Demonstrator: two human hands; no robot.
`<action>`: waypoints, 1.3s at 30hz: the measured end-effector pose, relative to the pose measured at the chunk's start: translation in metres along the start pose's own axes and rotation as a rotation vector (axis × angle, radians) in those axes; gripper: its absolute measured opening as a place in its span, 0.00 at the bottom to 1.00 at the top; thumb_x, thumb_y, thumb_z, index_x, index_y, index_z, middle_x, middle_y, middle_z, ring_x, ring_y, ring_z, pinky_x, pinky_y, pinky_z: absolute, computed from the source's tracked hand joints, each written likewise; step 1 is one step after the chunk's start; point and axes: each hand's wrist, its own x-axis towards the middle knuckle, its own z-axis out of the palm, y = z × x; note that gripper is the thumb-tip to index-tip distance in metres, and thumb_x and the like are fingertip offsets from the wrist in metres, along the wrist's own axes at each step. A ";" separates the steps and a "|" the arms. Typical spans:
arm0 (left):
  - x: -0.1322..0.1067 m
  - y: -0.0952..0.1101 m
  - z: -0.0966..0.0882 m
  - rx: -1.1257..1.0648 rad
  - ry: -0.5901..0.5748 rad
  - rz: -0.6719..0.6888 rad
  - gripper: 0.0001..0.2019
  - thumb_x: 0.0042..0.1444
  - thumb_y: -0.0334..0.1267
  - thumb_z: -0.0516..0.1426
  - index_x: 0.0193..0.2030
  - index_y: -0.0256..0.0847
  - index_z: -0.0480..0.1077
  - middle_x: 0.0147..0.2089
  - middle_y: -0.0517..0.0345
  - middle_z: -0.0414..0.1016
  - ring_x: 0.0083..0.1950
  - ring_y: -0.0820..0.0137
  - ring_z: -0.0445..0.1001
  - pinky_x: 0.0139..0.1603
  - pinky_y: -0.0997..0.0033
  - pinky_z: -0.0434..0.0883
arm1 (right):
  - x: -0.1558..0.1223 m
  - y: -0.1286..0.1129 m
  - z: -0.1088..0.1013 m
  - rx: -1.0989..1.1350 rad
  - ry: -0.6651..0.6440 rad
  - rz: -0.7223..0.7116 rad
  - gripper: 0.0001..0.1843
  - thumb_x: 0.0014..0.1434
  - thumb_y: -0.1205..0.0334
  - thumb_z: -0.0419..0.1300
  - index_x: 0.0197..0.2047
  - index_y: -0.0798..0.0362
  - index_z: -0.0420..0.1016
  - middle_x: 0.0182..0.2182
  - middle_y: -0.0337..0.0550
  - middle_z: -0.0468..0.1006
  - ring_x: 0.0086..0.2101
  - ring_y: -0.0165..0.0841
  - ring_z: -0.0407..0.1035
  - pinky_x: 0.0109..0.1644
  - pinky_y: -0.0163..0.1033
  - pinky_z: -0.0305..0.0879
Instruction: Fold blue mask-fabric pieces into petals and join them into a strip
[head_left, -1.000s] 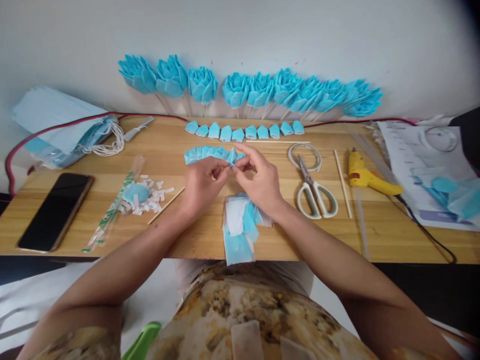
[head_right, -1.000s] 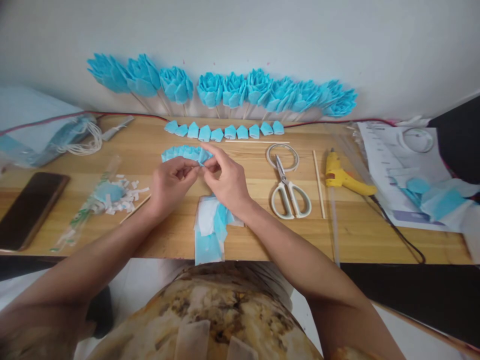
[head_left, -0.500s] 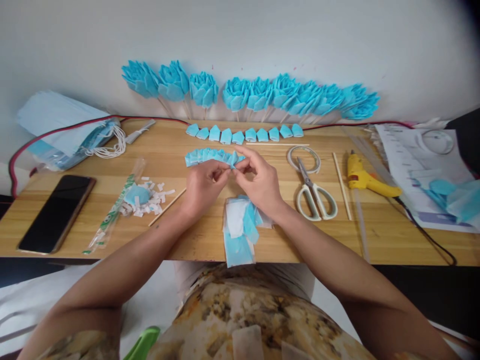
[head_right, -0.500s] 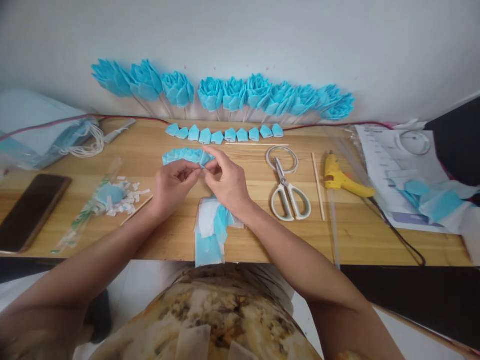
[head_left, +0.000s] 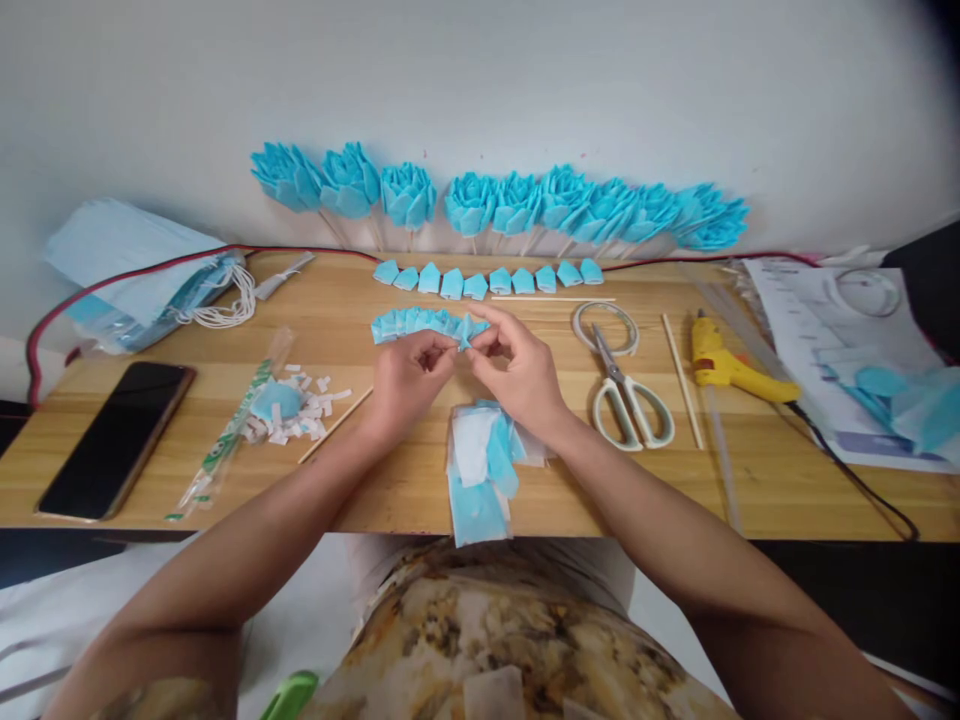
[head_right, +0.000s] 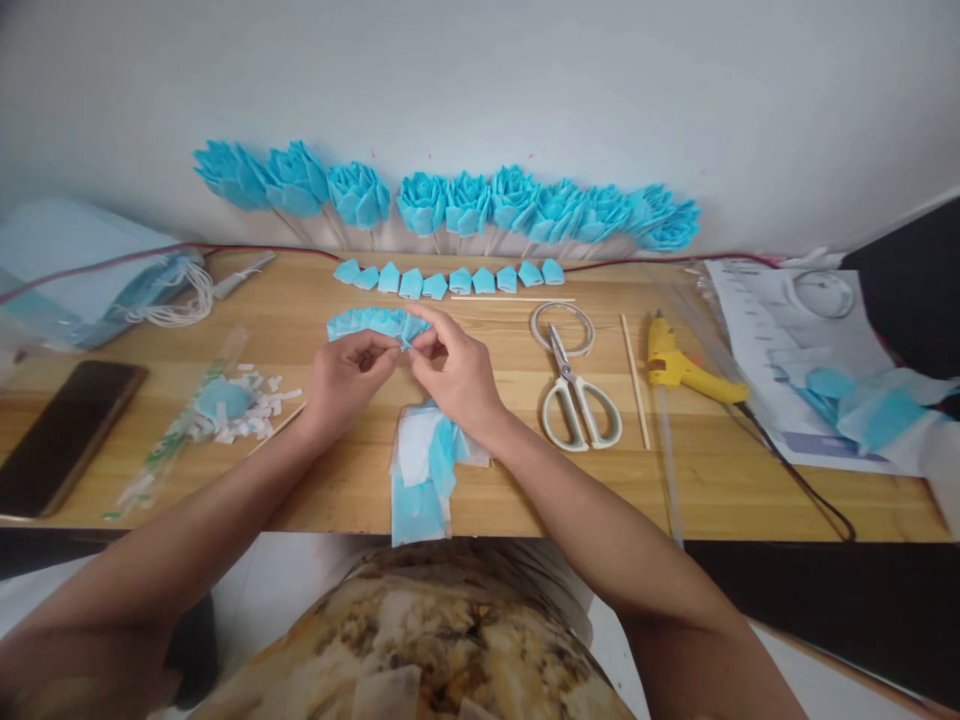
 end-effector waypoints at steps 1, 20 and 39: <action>0.001 0.001 0.000 -0.011 0.002 -0.010 0.05 0.53 0.35 0.58 0.30 0.39 0.75 0.23 0.64 0.69 0.24 0.76 0.62 0.26 0.74 0.60 | 0.001 0.000 -0.001 0.017 -0.006 0.022 0.26 0.55 0.70 0.61 0.58 0.46 0.73 0.31 0.33 0.79 0.33 0.29 0.73 0.43 0.38 0.72; 0.006 0.047 -0.109 0.291 0.097 -0.002 0.06 0.54 0.40 0.60 0.31 0.41 0.76 0.26 0.60 0.73 0.27 0.72 0.65 0.28 0.71 0.60 | 0.024 0.033 -0.017 0.291 0.053 0.181 0.23 0.53 0.61 0.61 0.54 0.49 0.73 0.32 0.37 0.77 0.33 0.33 0.73 0.42 0.43 0.72; -0.028 -0.033 -0.165 0.613 -0.027 -0.060 0.08 0.48 0.40 0.58 0.34 0.43 0.77 0.33 0.55 0.77 0.33 0.66 0.70 0.37 0.67 0.65 | 0.026 -0.006 -0.030 0.279 -0.099 0.143 0.20 0.53 0.65 0.61 0.51 0.50 0.77 0.33 0.38 0.79 0.33 0.32 0.72 0.40 0.42 0.73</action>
